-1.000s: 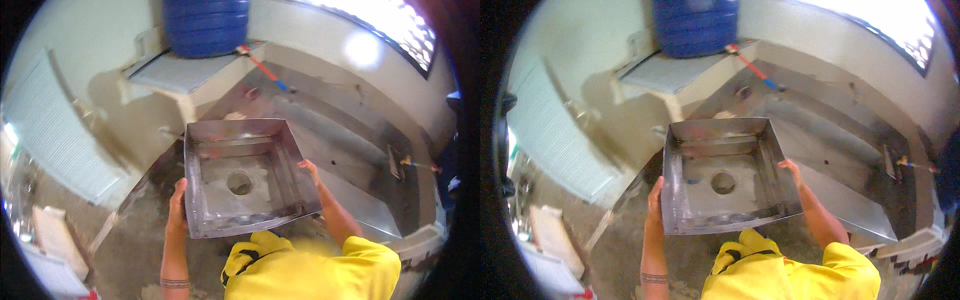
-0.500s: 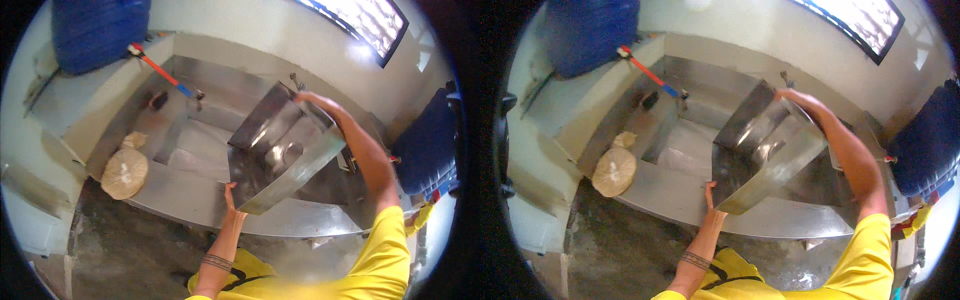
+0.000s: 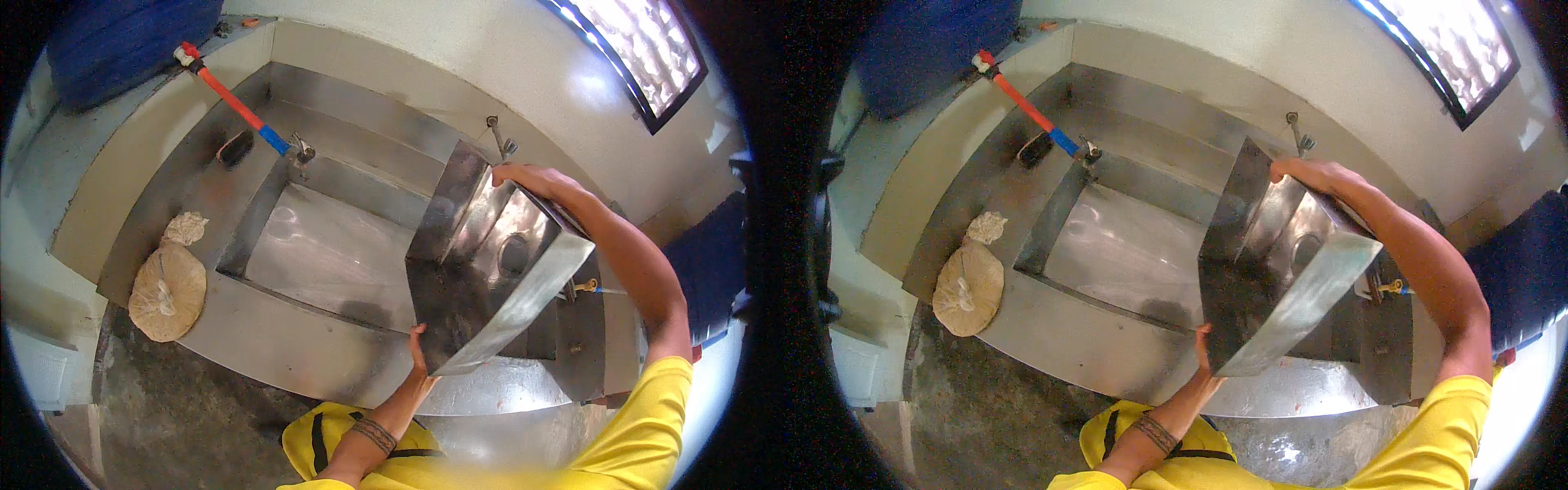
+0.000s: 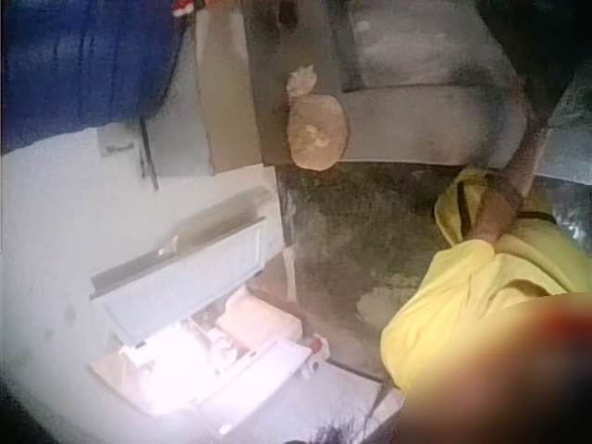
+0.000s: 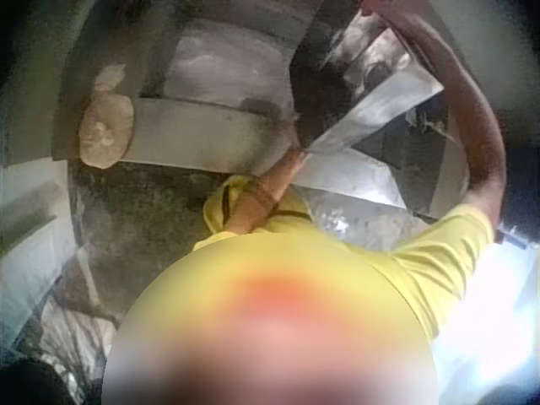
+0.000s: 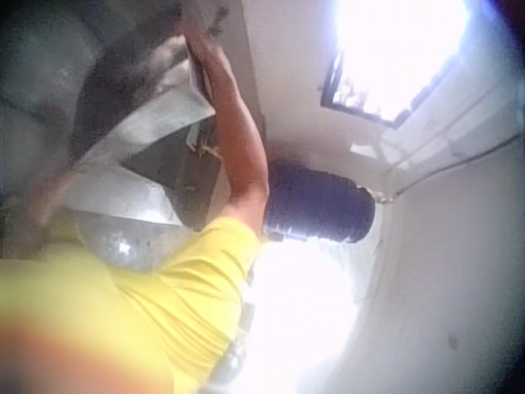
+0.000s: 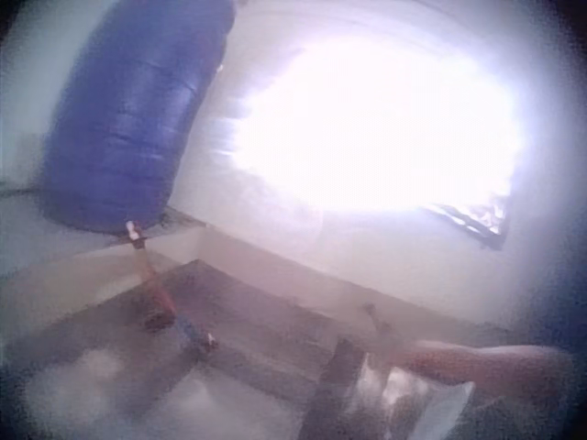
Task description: The person washes a metal component under a tap, then assembles parts of a meat grinder on a stainless steel table, including a perforated plate and a metal ring. They wipe the machine with a cloth, use a wooden pestle to push material through the grinder, and later wash a metal tray in a sink.
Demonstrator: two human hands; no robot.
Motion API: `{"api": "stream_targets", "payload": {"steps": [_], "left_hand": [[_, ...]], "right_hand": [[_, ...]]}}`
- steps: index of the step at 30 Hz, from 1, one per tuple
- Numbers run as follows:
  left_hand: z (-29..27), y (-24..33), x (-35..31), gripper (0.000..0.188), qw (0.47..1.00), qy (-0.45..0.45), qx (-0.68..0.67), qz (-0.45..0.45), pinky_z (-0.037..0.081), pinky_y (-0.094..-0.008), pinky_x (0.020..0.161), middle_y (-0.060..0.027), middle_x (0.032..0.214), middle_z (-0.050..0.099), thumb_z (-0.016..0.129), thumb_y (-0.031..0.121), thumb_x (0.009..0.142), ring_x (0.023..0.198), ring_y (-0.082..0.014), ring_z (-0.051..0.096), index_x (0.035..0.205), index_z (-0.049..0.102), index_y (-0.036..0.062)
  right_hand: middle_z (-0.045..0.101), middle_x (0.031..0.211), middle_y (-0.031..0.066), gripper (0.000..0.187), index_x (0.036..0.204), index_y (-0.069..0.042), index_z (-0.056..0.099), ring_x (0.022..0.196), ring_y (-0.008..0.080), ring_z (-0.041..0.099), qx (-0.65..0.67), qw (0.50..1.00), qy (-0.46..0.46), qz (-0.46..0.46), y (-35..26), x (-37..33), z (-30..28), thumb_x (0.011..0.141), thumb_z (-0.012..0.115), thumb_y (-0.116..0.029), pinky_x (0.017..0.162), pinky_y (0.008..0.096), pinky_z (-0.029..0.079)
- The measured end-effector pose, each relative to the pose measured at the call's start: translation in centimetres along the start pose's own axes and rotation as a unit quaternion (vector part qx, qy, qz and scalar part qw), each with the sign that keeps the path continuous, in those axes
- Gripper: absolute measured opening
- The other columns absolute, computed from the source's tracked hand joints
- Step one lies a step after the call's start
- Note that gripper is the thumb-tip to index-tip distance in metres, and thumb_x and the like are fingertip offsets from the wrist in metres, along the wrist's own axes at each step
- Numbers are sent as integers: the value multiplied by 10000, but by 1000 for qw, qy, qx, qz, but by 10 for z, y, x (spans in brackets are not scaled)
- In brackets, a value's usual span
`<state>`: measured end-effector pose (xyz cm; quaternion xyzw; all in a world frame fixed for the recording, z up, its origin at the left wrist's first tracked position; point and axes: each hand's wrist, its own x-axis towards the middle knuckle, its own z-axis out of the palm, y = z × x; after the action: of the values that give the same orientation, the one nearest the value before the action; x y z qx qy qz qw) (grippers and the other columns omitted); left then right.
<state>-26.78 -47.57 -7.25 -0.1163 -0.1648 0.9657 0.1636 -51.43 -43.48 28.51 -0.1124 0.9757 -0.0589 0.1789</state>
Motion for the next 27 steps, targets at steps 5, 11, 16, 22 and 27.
{"api": "stream_targets", "payload": {"steps": [5, 11, 16, 22, 27], "left_hand": [[10, -66, 14, 530, 997, 53, 7, -64, 535, -442, 917, -118, 1126, 707, 599, 424, 831, 1000, -302, 679, 1207, 639, 53], [18, -125, 9, 519, 989, -29, -58, -134, 535, -419, 902, -106, 1128, 708, 579, 457, 854, 979, -277, 679, 1210, 645, 86], [14, -113, -2, 531, 989, -40, -37, -141, 532, -411, 912, -113, 1148, 699, 584, 459, 855, 994, -282, 674, 1220, 636, 76], [19, -78, -27, 560, 994, -36, 18, -97, 522, -432, 935, -125, 1183, 686, 588, 448, 859, 1033, -302, 666, 1268, 608, 65], [38, -27, -59, 536, 994, -84, 33, -67, 515, -449, 947, -131, 1175, 680, 612, 437, 845, 1020, -312, 662, 1237, 618, 72]], "right_hand": [[653, 1060, 57, 583, 1150, -247, 680, 922, 221, 577, -81, 960, -55, 264, -36, -1, -30, 726, 621, -644, 800, 399, 459], [627, 1249, 167, 741, 1181, -202, 696, 1040, 322, 627, -179, 939, -73, 286, -76, -14, -43, 612, 697, -676, 801, 541, 499], [665, 1167, 150, 718, 1143, -204, 720, 997, 312, 640, -153, 943, -49, 292, -91, -44, -40, 625, 667, -698, 769, 538, 508], [678, 1109, 213, 689, 1039, -132, 704, 917, 360, 680, -165, 951, 26, 260, -96, -86, -44, 635, 648, -688, 767, 555, 536], [643, 1152, 251, 902, 1270, -164, 639, 979, 432, 655, -106, 966, -5, 235, -90, -104, -52, 622, 605, -790, 776, 585, 527]]}}
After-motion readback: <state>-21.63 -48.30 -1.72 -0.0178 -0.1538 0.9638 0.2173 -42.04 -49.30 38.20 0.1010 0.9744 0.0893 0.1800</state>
